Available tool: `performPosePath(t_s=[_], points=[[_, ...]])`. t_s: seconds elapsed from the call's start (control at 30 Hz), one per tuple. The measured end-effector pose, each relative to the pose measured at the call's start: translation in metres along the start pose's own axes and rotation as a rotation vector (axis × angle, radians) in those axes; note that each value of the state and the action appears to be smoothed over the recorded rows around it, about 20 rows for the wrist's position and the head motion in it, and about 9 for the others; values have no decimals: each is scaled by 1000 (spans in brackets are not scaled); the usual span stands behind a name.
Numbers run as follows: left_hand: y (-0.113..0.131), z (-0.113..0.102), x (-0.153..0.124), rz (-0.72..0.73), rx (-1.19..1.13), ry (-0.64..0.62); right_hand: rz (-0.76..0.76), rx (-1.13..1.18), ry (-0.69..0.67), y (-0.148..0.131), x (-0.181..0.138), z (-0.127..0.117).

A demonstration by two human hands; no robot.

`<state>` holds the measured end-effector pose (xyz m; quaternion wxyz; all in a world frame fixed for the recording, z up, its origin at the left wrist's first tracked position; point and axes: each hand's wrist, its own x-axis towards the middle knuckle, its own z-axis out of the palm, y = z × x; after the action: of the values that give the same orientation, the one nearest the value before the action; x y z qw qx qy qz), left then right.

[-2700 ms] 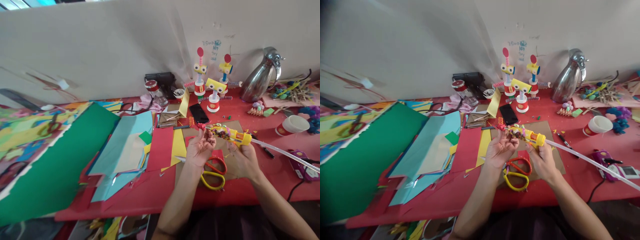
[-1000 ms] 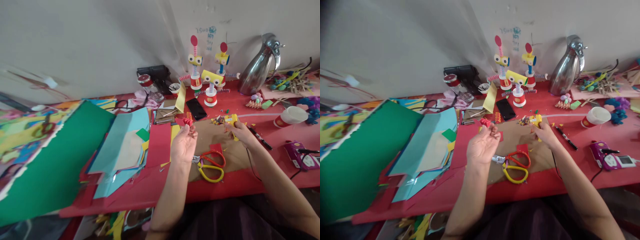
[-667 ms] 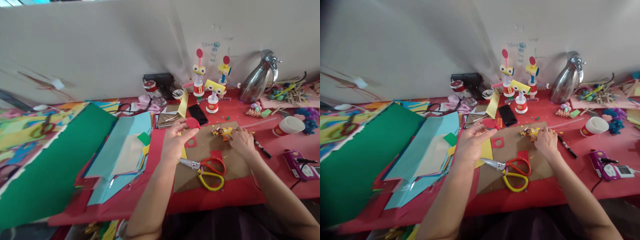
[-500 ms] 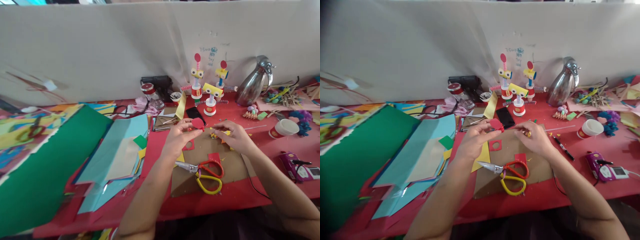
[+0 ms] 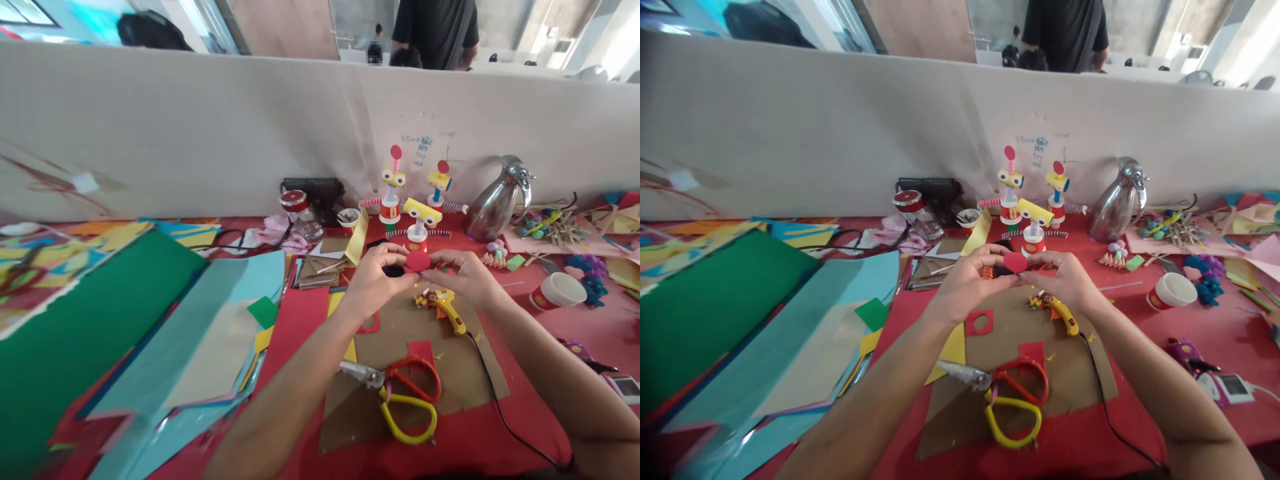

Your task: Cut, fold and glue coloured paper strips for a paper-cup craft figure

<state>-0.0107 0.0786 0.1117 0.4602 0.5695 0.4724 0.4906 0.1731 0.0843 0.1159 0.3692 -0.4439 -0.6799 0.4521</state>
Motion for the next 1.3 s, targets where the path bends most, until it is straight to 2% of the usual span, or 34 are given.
performPosePath(t_s=[0.17,0.27,0.43,0.53,0.63,0.97,1.13,1.3], points=[[3,6,13,14,-64,-53,-39,8,106,3,9,-9],[5,1,26,-10,-58,-83,-44,35,197,3,20,-19],[-6,-12,82,97,-192,111,-17,186,404,2,57,-37],[-21,-10,118,80,-272,69,-18,242,432,7,81,-37],[-35,-3,136,50,-308,-24,-24,257,467,14,96,-31],[-66,0,143,186,-306,-132,-19,226,536,33,110,-19],[-73,4,144,238,-344,-118,-40,183,520,38,114,-19],[-74,7,142,224,-384,-75,-68,131,518,43,117,-18]])
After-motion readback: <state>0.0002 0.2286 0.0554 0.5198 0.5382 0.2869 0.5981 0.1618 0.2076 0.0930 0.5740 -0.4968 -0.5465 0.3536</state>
